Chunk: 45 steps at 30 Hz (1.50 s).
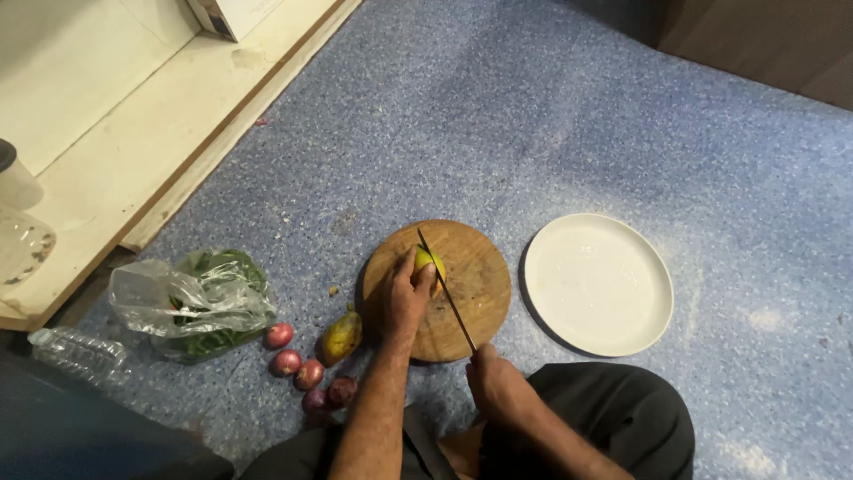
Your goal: The person cuts a mango into slices on a wooden cutting board while sitting on the floor.
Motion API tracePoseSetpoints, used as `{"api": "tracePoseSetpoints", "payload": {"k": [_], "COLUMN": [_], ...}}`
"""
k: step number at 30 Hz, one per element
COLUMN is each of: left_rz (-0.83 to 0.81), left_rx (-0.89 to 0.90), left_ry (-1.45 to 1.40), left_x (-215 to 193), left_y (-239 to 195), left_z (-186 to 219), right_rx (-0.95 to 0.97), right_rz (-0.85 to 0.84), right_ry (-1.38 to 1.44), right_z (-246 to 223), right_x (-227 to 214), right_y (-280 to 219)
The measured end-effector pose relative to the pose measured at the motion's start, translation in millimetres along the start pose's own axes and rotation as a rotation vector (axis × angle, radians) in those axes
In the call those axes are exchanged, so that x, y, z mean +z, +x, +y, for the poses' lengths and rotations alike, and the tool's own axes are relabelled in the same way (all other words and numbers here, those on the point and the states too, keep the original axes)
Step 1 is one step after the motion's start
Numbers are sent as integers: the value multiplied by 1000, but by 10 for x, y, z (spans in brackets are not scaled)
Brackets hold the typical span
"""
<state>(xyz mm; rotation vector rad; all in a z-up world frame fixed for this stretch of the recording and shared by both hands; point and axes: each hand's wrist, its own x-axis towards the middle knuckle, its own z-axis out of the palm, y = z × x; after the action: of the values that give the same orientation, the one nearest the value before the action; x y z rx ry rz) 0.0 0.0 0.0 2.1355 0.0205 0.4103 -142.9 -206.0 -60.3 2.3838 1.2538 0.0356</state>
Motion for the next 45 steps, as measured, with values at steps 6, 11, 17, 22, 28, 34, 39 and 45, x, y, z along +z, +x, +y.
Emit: {"api": "tracePoseSetpoints", "payload": {"k": [6,11,17,22,28,34,39,45], "left_rz": [-57,-41,-64,-77,-66,-85,-11,-10], "left_rx": [-40,-21,-35,-36,-43,-89,26,44], "left_ry": [-1,-54,-79,-124,-116,19,-99,66], "left_x": [-82,3,39,53,56,-4,189,-145], "left_y": [22,54,69,12,41,66,13,43], "left_z": [96,-18,-59,-113,-41,49,-250,266], "right_rx": [-41,-47,43,74,210,332,-14,-59], "right_rz": [8,45,-132,-135,24,44,55,-63], "right_ry": [-27,-140,42,79,108,326,-381,-101], "right_z": [43,249,374,532,544,204,-254,-128], "right_x": [-279,-239,500,461,491,408,536,24], "right_y": [37,364,940,1246,1185,536,-42,-96]}}
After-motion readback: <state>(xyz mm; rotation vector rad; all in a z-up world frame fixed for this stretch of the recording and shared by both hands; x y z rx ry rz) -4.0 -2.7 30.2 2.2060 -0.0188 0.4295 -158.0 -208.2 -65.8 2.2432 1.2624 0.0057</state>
